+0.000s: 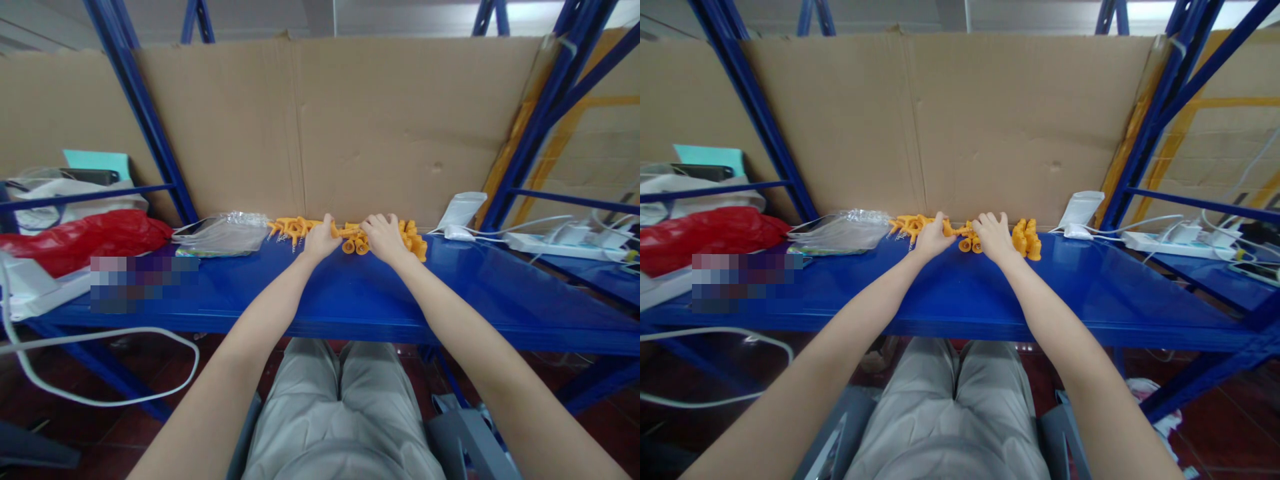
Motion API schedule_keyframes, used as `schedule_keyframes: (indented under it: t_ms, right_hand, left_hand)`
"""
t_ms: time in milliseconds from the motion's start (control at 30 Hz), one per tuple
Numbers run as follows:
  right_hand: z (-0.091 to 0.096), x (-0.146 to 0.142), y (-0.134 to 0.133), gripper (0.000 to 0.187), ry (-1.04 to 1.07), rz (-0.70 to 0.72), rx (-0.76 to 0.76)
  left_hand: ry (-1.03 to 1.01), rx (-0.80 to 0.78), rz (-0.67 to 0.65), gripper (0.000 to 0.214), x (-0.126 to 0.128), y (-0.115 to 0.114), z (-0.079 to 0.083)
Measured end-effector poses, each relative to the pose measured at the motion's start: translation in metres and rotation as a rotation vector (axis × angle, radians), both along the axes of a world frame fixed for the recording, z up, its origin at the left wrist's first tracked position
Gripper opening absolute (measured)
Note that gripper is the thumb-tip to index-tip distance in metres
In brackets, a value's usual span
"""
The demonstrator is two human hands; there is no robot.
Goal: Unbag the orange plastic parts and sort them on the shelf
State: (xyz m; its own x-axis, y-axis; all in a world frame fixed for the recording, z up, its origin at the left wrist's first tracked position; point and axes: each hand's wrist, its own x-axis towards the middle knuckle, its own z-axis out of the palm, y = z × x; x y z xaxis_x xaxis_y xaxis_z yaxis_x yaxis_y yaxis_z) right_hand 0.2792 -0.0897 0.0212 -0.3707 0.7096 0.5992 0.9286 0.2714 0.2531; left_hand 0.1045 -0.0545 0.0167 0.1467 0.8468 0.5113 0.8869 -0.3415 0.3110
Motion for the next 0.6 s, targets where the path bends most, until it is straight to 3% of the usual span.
schedule_keyframes:
  t_ms: [333,600]
  right_hand:
    - [0.005,0.033,0.010,0.031,0.292,-0.145,0.087]
    - [0.002,0.058,0.028,0.035,0.535,-0.139,0.061]
  left_hand:
    - [-0.039,-0.030,0.039,0.047,-0.005,0.002,0.001]
    - [-0.068,-0.033,0.039,0.049,-0.006,0.002,0.002]
